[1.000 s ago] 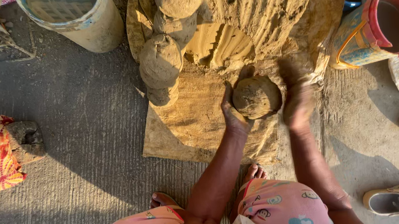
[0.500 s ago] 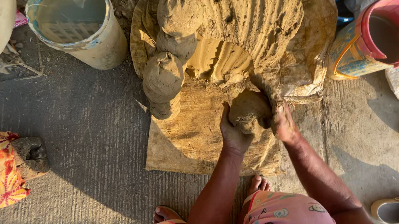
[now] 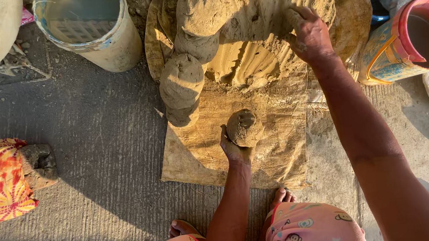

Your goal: The person kneads a ball of clay by hand on a mat, repeatedly pressing, folding, and rolling it to prepare it for use.

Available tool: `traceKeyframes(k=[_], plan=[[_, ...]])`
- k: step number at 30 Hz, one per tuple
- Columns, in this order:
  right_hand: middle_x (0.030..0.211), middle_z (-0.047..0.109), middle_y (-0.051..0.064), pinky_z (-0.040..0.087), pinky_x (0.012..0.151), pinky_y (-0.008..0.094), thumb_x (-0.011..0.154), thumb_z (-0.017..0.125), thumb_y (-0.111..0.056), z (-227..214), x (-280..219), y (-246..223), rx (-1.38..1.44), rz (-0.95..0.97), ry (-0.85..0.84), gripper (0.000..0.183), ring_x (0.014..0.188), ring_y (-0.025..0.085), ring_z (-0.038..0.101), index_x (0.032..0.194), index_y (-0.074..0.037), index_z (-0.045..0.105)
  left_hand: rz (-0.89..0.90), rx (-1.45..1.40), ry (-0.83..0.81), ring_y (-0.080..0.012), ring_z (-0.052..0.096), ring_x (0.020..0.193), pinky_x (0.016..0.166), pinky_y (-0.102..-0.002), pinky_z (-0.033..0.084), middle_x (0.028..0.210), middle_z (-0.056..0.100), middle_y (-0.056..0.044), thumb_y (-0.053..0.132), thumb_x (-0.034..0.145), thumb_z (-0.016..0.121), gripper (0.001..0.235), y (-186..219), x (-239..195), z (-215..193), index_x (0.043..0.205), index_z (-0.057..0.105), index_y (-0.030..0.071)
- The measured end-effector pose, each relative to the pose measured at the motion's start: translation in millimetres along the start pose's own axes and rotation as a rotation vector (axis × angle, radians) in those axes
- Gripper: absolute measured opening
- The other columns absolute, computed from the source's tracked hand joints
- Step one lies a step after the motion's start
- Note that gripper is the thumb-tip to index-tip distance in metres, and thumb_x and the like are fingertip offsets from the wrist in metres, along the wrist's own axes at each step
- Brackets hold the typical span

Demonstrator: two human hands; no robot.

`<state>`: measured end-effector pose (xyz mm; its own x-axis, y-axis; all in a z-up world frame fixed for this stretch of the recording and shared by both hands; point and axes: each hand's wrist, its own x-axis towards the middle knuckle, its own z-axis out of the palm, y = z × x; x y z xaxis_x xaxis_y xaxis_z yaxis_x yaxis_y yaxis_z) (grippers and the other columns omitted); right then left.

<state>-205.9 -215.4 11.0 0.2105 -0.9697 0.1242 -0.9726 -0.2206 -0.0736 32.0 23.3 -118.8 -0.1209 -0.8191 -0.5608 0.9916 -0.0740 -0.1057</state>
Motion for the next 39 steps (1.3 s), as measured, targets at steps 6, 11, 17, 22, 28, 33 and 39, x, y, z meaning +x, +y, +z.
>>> traceKeyframes(k=[6, 11, 17, 22, 28, 33, 39], plan=[[0.126, 0.075, 0.011, 0.063, 0.092, 0.035, 0.116, 0.058, -0.019, -24, -39, -40, 0.046, -0.206, -0.105, 0.022, 0.116, 0.023, 0.07, 0.131, -0.019, 0.074, 0.034, 0.093, 0.088, -0.0301, 0.067, 0.117, 0.094, -0.049, 0.062, 0.131, 0.061, -0.022, 0.048, 0.107, 0.036, 0.061, -1, -8, 10, 0.148, 0.045, 0.004], [0.129, 0.068, 0.012, 0.068, 0.079, 0.04, 0.111, 0.049, -0.019, -79, -121, -107, 0.348, -0.038, -0.307, 0.029, 0.1, 0.024, 0.071, 0.131, -0.017, 0.071, 0.067, 0.027, 0.064, -0.0309, 0.064, 0.124, 0.098, -0.048, 0.062, 0.137, 0.06, -0.023, 0.045, 0.107, 0.034, 0.06, 6, -8, 13, 0.149, 0.045, 0.003], [0.14, 0.054, 0.01, 0.039, 0.125, 0.051, 0.103, 0.065, -0.009, -68, -205, -129, 0.169, -0.553, 0.19, 0.063, 0.138, 0.02, 0.047, 0.16, -0.023, 0.04, 0.042, 0.116, 0.012, -0.0263, 0.062, 0.129, 0.107, -0.054, 0.053, 0.141, 0.059, -0.014, 0.047, 0.104, 0.035, 0.059, 15, -20, 23, 0.15, 0.047, 0.012], [0.164, 0.04, 0.002, 0.01, 0.127, 0.056, 0.083, 0.075, -0.03, -29, -218, -165, -0.164, -0.689, -0.15, 0.075, 0.153, 0.024, 0.031, 0.152, -0.022, 0.046, 0.02, 0.214, -0.221, -0.0275, 0.057, 0.131, 0.111, -0.048, 0.05, 0.147, 0.055, -0.015, 0.053, 0.105, 0.041, 0.067, 17, -44, 52, 0.155, 0.047, 0.009], [0.161, 0.041, 0.006, 0.01, 0.129, 0.059, 0.096, 0.07, -0.029, -77, -159, -184, 0.117, -0.711, -0.012, 0.062, 0.154, 0.025, 0.031, 0.151, -0.015, 0.045, 0.02, 0.072, -0.431, -0.0339, 0.046, 0.14, 0.115, -0.05, 0.042, 0.158, 0.043, -0.017, 0.074, 0.099, 0.05, 0.093, 46, -41, 81, 0.163, 0.033, 0.009], [0.167, 0.032, -0.01, 0.01, 0.132, 0.048, 0.095, 0.056, -0.01, -42, -69, -194, -0.7, -0.635, 0.17, 0.075, 0.157, 0.013, 0.03, 0.161, -0.035, 0.03, 0.09, 0.321, -0.231, -0.0353, 0.017, 0.15, 0.109, -0.061, 0.035, 0.166, 0.012, -0.012, 0.078, 0.081, 0.05, 0.107, 68, -31, 92, 0.166, 0.01, 0.025], [0.167, 0.022, 0.002, 0.008, 0.131, 0.05, 0.111, 0.03, -0.016, -19, 7, -244, -0.266, -0.283, -0.454, 0.064, 0.141, 0.024, 0.038, 0.169, -0.038, 0.014, 0.184, 0.314, -0.231, -0.0351, 0.008, 0.157, 0.119, -0.067, 0.028, 0.172, 0.002, -0.009, 0.069, 0.086, 0.049, 0.099, 81, -36, 108, 0.164, 0.001, 0.029]])
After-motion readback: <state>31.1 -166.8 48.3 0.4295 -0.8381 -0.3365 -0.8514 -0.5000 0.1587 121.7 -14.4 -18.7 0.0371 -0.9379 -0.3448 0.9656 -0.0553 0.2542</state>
